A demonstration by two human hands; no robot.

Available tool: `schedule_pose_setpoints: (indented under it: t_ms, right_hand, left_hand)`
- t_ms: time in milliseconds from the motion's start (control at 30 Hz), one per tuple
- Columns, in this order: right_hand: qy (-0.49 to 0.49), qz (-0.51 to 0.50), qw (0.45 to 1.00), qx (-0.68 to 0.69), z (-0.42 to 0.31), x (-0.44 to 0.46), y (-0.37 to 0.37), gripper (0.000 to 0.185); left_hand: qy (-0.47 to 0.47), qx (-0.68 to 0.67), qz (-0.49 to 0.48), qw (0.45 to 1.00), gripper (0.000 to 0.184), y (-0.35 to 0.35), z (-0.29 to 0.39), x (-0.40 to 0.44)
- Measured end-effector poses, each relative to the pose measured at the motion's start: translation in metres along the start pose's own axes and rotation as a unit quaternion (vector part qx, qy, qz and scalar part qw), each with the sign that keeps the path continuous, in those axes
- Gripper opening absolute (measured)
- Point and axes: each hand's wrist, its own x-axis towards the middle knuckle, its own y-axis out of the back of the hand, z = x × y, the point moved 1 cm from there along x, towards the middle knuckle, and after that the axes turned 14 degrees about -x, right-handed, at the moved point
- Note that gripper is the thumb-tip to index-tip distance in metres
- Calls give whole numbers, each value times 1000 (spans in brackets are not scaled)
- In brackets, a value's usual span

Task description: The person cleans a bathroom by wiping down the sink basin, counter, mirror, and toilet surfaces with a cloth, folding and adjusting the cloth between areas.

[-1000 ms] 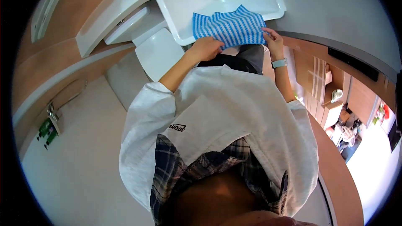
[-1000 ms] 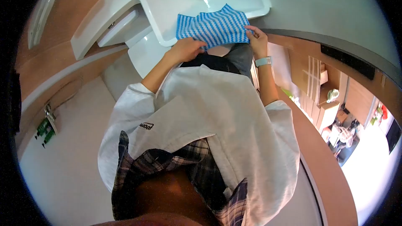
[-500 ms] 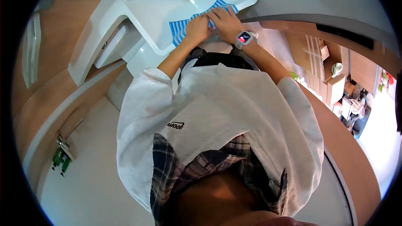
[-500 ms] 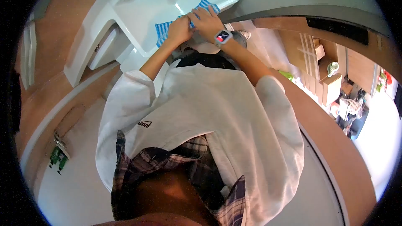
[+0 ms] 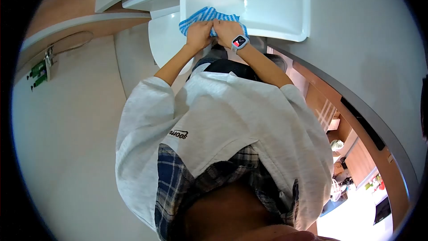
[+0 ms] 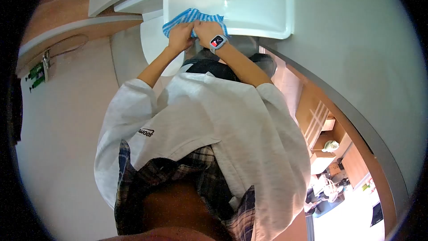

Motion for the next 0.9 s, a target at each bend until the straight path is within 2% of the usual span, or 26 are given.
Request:
schedule_pose_setpoints:
  t_ms: [33, 67, 167, 233, 300, 367, 400, 433, 500, 533, 567, 633, 667, 733, 800, 833, 900]
  right_hand:
    - [-10, 15, 1000, 12, 7, -4, 3, 35]
    - [-37, -28, 999, 1, 16, -12, 6, 35]
    - [-69, 4, 998, 7, 57, -52, 27, 36]
    - [-113, -16, 993, -34, 92, -84, 29, 40]
    - [-155, 3, 988, -15, 125, -115, 37, 48]
    - [-146, 92, 984, -46, 147, -138, 37, 52]
    - [-125, 161, 972, -118, 142, -138, 38, 55]
    - [-124, 160, 972, -122, 137, -137, 39, 55]
    - [-235, 94, 963, -95, 118, -131, 38, 56]
    - [-236, 88, 960, -123, 107, -124, 36, 55]
    - [-229, 90, 961, -122, 97, -114, 34, 55]
    - [-208, 4, 975, -71, 72, -87, 30, 50]
    - [-182, -7, 980, -79, 56, -73, 27, 48]
    - [-136, -70, 987, -58, 27, -37, 14, 51]
    - [-80, -63, 994, -25, -5, -5, 7, 54]
    - [-77, -60, 995, -24, -22, 11, 6, 54]
    - [-67, -100, 993, 7, -47, 37, 3, 58]
  left_hand:
    - [21, -19, -10, 1000, 54, -3, 11, 9]
    - [38, -38, -23, 998, 53, -9, 22, 19]
    - [20, -33, -64, 997, 48, -51, 46, 54]
    - [-11, -33, -86, 996, 44, -69, 87, 80]
    - [-69, -92, -69, 991, 37, -89, 121, 105]
    - [-73, -104, -90, 988, 31, -101, 152, 126]
    - [-79, -107, -90, 987, 31, -100, 157, 127]
    - [-81, -113, -103, 985, 29, -98, 159, 127]
    - [-75, -116, -110, 984, 27, -87, 147, 121]
    - [-94, -110, -108, 984, 29, -80, 136, 114]
    - [-110, -104, -107, 983, 32, -74, 124, 104]
    - [-95, -102, -109, 984, 37, -57, 88, 79]
    - [-88, -100, -115, 984, 42, -45, 67, 68]
    - [-92, -103, -82, 987, 40, -16, 28, 38]
    - [-17, -58, -183, 981, 60, 9, -15, 18]
    - [-14, -55, -181, 982, 60, 21, -37, 9]
    - [-279, 3, -110, 954, 63, 45, -67, -2]
